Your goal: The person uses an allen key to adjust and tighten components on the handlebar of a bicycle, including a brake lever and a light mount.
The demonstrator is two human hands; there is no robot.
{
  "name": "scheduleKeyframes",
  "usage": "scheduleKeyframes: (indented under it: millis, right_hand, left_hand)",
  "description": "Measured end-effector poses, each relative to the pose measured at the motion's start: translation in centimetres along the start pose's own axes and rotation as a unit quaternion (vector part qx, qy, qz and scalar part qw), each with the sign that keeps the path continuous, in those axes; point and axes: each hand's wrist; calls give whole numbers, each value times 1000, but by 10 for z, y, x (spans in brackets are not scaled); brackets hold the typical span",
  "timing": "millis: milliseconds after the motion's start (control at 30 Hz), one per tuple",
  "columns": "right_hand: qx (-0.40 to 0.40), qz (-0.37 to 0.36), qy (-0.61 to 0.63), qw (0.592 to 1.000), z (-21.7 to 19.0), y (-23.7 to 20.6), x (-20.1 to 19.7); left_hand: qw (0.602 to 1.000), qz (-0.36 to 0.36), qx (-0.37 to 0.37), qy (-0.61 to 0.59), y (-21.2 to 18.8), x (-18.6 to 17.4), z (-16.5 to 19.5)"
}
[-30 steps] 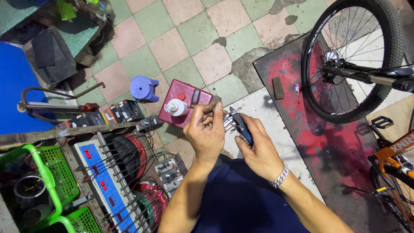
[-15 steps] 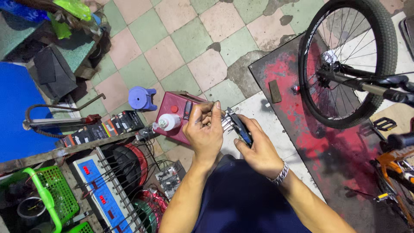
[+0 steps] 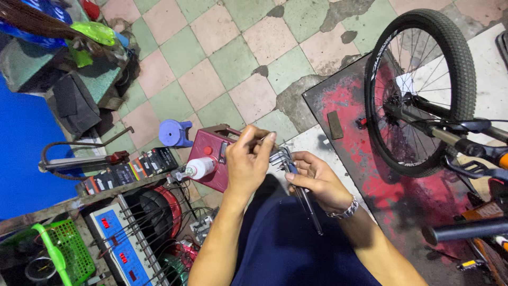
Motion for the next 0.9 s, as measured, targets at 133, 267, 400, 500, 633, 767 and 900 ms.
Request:
scheduleKeyframes:
  millis: [133, 267, 400, 500, 633, 767, 900]
  right_hand:
    - [-25, -49, 49, 997, -14, 10, -14]
    - [-29, -68, 97, 993, -38, 22, -33]
    - [-14, -114, 45, 992, -75, 38, -50]
    - [-9, -105, 44, 993, -103, 54, -55]
    - [-64, -88, 27, 994, -140, 80, -54]
    - [-105, -6, 101, 989, -167, 97, -42]
    - [-135, 89, 102, 982, -180, 109, -35]
  left_hand:
    - [997, -71, -13, 2, 31, 0, 22]
    - [952, -201, 221, -66, 79, -12, 35]
    - [900, -344, 261, -58, 139, -12, 32]
    - [884, -424, 192, -48, 187, 4, 22]
    - [851, -499, 155, -53, 256, 23, 19]
    - [825, -529, 181, -87, 298, 36, 36]
    - [765, -580, 226, -162, 336, 51, 45]
Point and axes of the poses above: each hand's wrist, its own y-axis towards the middle knuckle, its own x-axis out of the palm, z = x × y, and after that the axes turned 6 degrees about -z, right-handed
